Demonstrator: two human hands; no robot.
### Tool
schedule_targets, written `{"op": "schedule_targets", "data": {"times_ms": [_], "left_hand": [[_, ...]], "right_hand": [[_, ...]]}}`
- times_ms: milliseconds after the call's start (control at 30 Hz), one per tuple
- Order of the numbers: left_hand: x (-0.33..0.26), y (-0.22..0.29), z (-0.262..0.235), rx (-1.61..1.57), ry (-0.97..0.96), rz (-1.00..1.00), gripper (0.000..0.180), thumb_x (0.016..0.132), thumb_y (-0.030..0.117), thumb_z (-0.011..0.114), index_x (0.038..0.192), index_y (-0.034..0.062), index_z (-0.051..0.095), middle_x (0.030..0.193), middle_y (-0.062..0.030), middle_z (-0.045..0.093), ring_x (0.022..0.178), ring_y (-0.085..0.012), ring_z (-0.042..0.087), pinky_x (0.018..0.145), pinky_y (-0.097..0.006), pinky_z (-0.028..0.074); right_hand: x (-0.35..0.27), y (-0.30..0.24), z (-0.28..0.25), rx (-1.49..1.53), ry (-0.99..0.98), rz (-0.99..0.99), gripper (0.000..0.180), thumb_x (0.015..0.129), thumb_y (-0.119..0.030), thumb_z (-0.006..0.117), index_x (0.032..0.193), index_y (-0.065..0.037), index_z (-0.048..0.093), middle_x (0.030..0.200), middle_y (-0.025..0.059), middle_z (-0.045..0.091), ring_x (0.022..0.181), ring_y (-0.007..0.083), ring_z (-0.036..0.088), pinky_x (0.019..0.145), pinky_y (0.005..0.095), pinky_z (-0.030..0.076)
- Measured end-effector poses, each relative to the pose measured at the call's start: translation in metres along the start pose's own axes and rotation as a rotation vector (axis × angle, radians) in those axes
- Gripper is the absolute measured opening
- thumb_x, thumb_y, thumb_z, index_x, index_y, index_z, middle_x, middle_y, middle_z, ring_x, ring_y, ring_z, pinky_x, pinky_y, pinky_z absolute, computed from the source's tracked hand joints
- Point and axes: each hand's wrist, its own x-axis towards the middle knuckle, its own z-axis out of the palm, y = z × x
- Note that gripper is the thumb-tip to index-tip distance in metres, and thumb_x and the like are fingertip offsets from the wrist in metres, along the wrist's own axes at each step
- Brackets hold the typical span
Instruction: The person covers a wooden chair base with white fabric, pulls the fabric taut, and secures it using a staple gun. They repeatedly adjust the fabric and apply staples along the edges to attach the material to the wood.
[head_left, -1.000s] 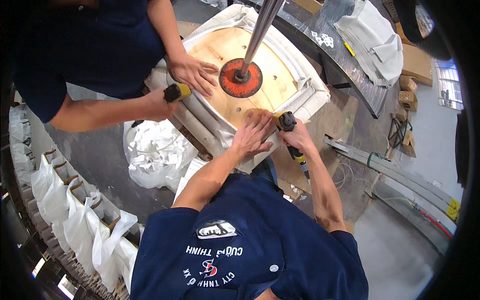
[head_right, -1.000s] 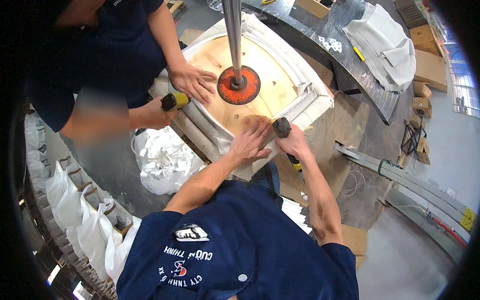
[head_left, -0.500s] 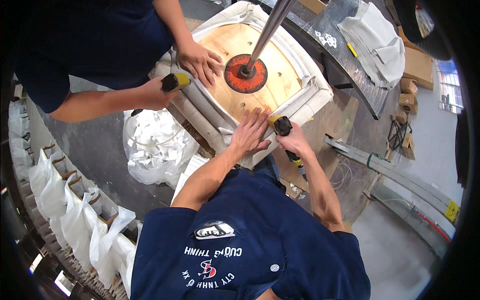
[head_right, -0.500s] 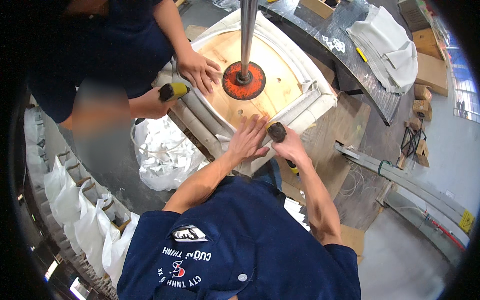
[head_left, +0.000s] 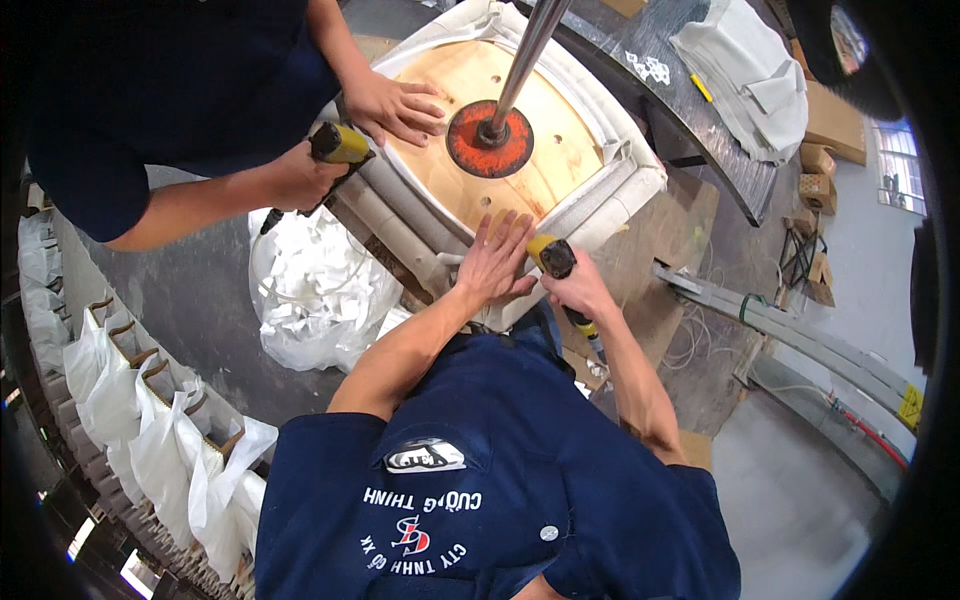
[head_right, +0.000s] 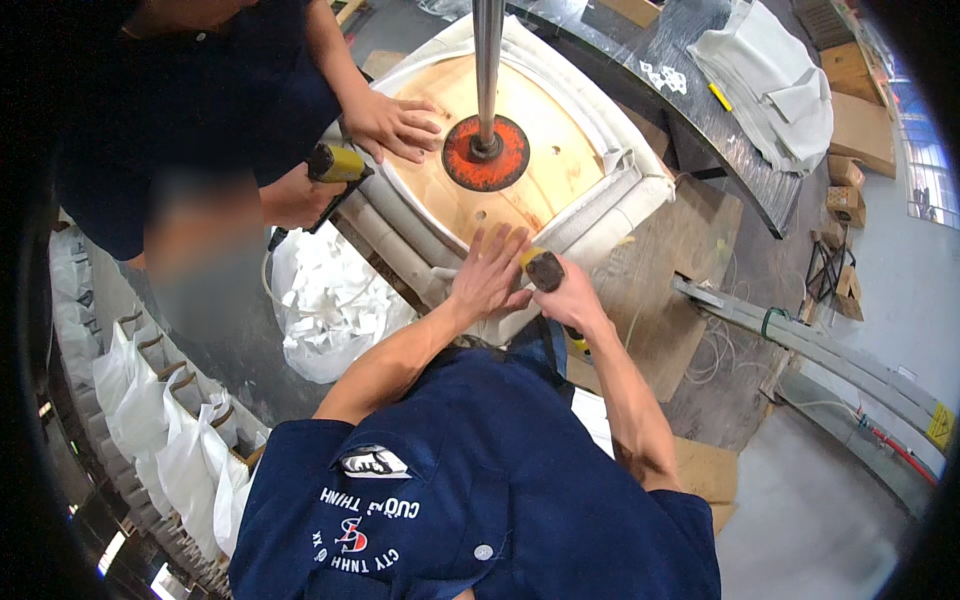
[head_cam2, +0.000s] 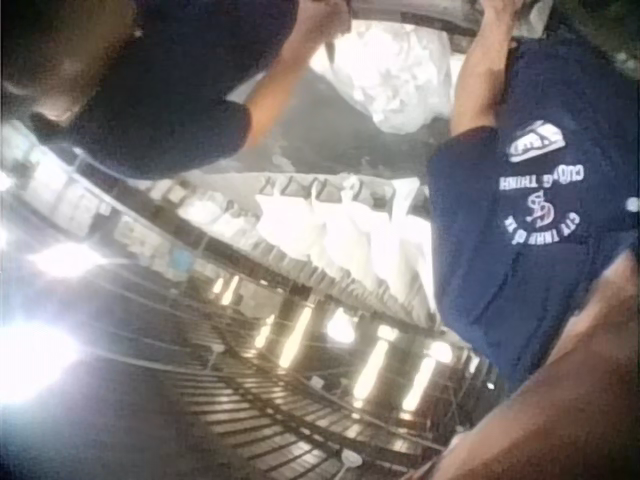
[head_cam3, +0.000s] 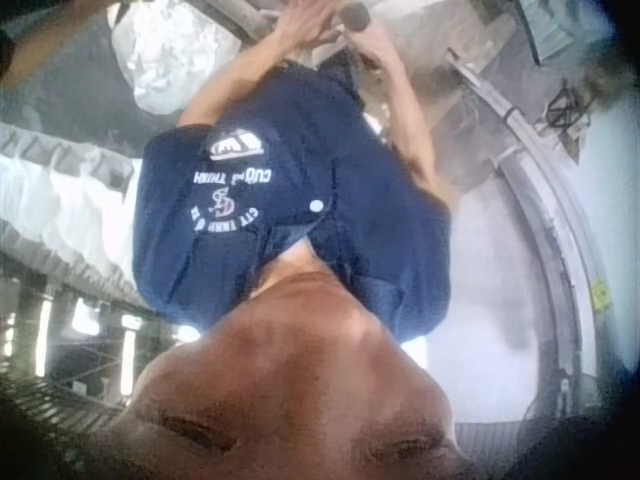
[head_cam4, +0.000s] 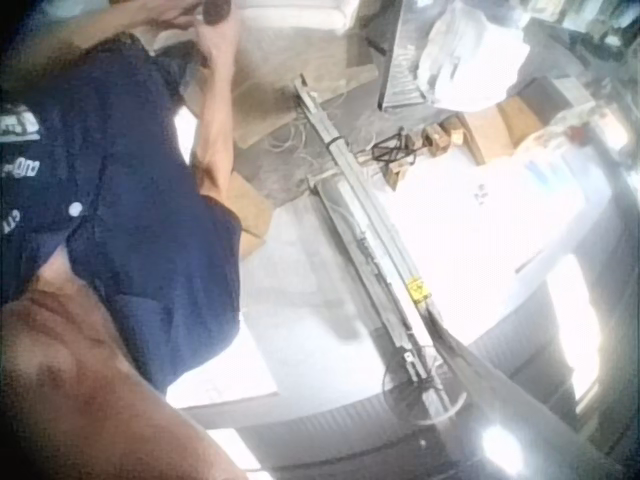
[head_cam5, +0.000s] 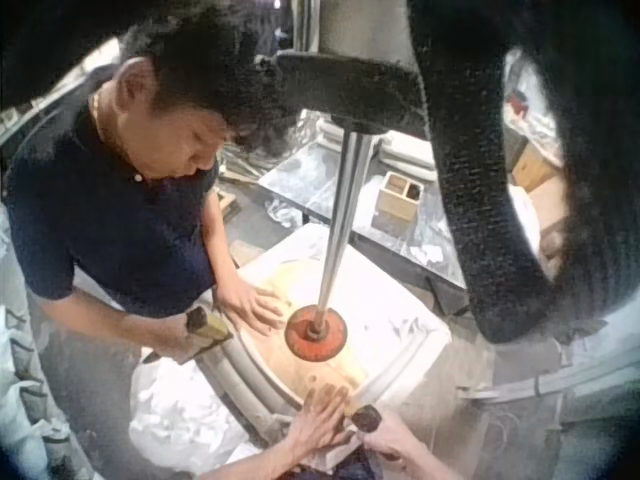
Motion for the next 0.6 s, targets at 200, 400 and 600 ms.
{"op": "schedule_targets", "data": {"times_ms": [200,400,600], "left_hand": [[-0.048,-0.004,-0.006,-0.002,-0.011,0.268,0.079,0.092,0.060,0.051,0.155,0.0134,0.039,0.164,-0.0038,0.032,0.152,-0.0306,0.025,0.119,-0.066,0.015],[-0.057,0.000,0.008,0.058,0.049,0.212,0.075,0.094,0.062,0.044,0.155,0.0183,0.042,0.164,-0.0003,0.034,0.155,-0.0286,0.021,0.123,-0.063,-0.001],[-0.056,0.003,0.009,-0.025,0.011,0.137,0.077,0.094,0.062,0.048,0.157,0.0178,0.039,0.163,0.0014,0.034,0.155,-0.0251,0.020,0.125,-0.058,0.000]], "right_hand": [[-0.008,0.042,-0.007,0.224,0.021,0.045,0.042,0.079,0.002,0.067,0.120,-0.002,0.062,0.097,0.0052,0.072,0.061,0.0111,0.063,0.053,0.0259,0.052],[0.000,0.031,-0.001,0.173,-0.066,0.054,0.041,0.079,0.003,0.065,0.119,0.000,0.063,0.098,0.0053,0.073,0.059,0.0117,0.064,0.053,0.0262,0.053],[0.004,0.016,0.004,0.067,-0.086,0.063,0.035,0.078,0.000,0.065,0.113,0.001,0.064,0.091,0.0056,0.070,0.059,0.0125,0.063,0.053,0.0283,0.053]]}}
